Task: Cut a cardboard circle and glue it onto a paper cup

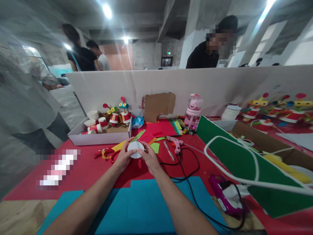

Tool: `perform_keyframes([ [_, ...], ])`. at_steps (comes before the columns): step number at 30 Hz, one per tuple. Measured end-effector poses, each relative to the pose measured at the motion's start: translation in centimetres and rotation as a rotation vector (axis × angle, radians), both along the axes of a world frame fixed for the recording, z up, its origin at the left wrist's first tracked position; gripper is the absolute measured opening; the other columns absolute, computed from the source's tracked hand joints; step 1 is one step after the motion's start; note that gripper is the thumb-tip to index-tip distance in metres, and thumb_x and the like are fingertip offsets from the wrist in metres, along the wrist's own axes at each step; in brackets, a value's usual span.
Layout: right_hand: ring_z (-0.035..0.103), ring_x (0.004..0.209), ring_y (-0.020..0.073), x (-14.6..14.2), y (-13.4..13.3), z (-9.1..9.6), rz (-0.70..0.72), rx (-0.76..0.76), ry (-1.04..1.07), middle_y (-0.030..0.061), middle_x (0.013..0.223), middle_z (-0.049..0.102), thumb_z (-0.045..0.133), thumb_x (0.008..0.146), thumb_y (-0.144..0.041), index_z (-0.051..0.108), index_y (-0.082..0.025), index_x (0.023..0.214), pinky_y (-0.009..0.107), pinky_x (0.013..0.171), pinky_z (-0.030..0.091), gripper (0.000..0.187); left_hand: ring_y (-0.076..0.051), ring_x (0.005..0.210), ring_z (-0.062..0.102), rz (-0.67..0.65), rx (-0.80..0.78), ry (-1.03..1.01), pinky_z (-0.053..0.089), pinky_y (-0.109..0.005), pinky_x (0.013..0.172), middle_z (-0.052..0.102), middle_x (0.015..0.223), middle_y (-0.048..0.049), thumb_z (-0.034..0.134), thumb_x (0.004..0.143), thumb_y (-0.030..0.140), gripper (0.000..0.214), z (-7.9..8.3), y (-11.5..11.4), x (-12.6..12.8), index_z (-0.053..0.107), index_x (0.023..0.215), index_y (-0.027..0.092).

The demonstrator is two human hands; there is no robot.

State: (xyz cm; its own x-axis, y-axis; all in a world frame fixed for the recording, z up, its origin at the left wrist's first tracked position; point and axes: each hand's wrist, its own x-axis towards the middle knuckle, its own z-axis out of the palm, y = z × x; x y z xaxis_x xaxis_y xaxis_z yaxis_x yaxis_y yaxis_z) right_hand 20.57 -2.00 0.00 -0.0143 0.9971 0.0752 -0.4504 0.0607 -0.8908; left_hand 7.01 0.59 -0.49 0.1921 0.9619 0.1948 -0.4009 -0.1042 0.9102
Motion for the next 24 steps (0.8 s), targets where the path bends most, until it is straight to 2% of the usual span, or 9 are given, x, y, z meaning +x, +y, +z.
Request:
perform_keyframes([
  [15,0.061,0.111,0.0254,0.07,0.06,-0.18,0.010,0.003,0.000,0.0050,0.117,0.068,0.079,0.067,-0.041,0.064,-0.023,0.113,0.036,0.093,0.051,0.053,-0.017,0.086,0.061,-0.006,-0.002,0.009,0.049,-0.027,0.075,0.064,0.103,-0.0038,0.078,0.065,0.025,0.078,-0.05,0.06,0.01,0.045,0.136,0.023],
  [24,0.059,0.116,0.0266,0.07,0.10,-0.24,0.014,0.010,0.005,0.0046,0.120,0.067,0.080,0.067,-0.041,0.064,-0.023,0.113,0.038,0.097,0.049,0.052,-0.017,0.085,0.061,0.014,-0.010,0.004,0.049,-0.026,0.074,0.064,0.102,-0.0033,0.080,0.063,0.026,0.079,0.04,0.00,0.05,0.047,0.134,0.023],
])
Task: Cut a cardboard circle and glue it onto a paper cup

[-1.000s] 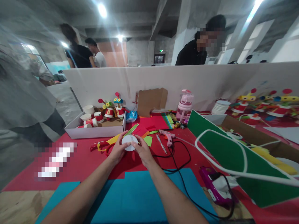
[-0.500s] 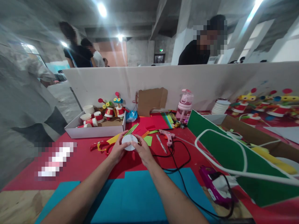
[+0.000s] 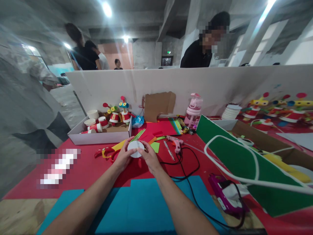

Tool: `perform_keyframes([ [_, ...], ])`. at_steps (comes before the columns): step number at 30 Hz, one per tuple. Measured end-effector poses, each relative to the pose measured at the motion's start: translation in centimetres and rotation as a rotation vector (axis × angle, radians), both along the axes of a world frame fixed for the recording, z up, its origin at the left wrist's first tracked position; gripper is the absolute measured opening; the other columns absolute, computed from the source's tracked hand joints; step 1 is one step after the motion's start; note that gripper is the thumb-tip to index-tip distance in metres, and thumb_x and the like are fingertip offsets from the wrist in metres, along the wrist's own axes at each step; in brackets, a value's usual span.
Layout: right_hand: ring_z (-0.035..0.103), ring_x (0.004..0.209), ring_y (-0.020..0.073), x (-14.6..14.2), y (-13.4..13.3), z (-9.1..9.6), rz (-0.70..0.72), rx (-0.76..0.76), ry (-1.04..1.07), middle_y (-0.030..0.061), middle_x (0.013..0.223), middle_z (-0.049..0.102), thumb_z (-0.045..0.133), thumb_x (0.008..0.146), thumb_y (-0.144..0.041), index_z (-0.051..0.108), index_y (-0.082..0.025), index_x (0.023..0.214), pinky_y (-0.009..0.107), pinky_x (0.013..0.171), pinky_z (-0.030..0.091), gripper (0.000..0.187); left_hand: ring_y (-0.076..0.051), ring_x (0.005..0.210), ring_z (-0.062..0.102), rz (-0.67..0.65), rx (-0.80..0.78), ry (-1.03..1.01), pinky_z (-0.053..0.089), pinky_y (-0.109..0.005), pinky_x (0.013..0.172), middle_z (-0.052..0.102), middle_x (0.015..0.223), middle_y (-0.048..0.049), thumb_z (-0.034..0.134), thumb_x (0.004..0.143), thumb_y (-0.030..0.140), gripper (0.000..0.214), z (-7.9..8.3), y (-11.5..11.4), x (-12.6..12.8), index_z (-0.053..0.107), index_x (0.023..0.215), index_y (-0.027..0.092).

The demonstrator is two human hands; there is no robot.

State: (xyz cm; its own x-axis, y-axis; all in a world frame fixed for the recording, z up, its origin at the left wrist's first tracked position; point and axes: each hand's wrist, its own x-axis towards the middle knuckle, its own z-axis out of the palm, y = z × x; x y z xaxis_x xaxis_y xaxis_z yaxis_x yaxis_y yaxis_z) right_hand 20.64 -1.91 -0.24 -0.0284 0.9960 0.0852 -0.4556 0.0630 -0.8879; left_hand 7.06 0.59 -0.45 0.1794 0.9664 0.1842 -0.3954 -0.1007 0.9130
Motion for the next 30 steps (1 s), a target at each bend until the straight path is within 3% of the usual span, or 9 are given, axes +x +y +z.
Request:
perform_keyframes([
  [10,0.062,0.110,0.0268,-0.1,-0.1,0.3,0.015,0.010,0.004,0.0060,0.116,0.069,0.081,0.065,-0.043,0.065,-0.023,0.112,0.040,0.096,0.049,0.054,-0.017,0.087,0.061,0.017,0.002,0.000,0.048,-0.026,0.076,0.064,0.104,-0.0043,0.079,0.063,0.026,0.075,-0.3,0.2,0.0,0.048,0.131,0.022],
  [14,0.063,0.107,0.0288,-0.1,0.2,-0.2,-0.015,-0.008,-0.019,0.0063,0.114,0.070,0.082,0.064,-0.042,0.067,-0.025,0.110,0.042,0.093,0.050,0.051,-0.021,0.090,0.061,0.037,0.017,-0.018,0.048,-0.030,0.079,0.065,0.105,-0.0066,0.080,0.055,0.026,0.075,-0.4,0.3,0.2,0.053,0.125,0.021],
  [16,0.064,0.107,0.0306,-0.1,0.5,-0.5,-0.031,-0.006,-0.010,0.0069,0.113,0.070,0.082,0.064,-0.043,0.067,-0.026,0.112,0.044,0.092,0.051,0.053,-0.022,0.089,0.061,-0.023,0.015,-0.011,0.049,-0.031,0.077,0.065,0.102,-0.0067,0.080,0.056,0.027,0.077,-0.5,0.5,0.2,0.052,0.128,0.022],
  [19,0.064,0.106,0.0320,-0.1,0.4,-0.6,0.016,0.026,0.020,0.0080,0.111,0.071,0.083,0.064,-0.043,0.069,-0.026,0.106,0.046,0.092,0.051,0.048,-0.022,0.092,0.061,0.051,0.023,-0.017,0.049,-0.030,0.078,0.065,0.106,-0.0067,0.081,0.057,0.028,0.076,-0.7,0.5,0.2,0.052,0.128,0.023],
  [25,0.063,0.108,0.0324,-0.1,0.2,-0.3,-0.006,0.027,0.017,0.0086,0.110,0.070,0.082,0.064,-0.044,0.067,-0.024,0.112,0.047,0.094,0.050,0.054,-0.021,0.093,0.062,-0.034,0.014,-0.060,0.048,-0.030,0.080,0.065,0.107,-0.0072,0.080,0.061,0.027,0.076,-0.9,0.6,0.2,0.049,0.130,0.022],
  [30,0.063,0.108,0.0312,-0.2,0.1,0.0,0.026,0.017,0.023,0.0086,0.115,0.069,0.082,0.065,-0.043,0.066,-0.023,0.111,0.046,0.094,0.051,0.052,-0.021,0.093,0.062,0.001,0.015,-0.044,0.048,-0.030,0.081,0.066,0.105,-0.0070,0.080,0.061,0.025,0.075,-0.4,0.2,0.2,0.049,0.129,0.021],
])
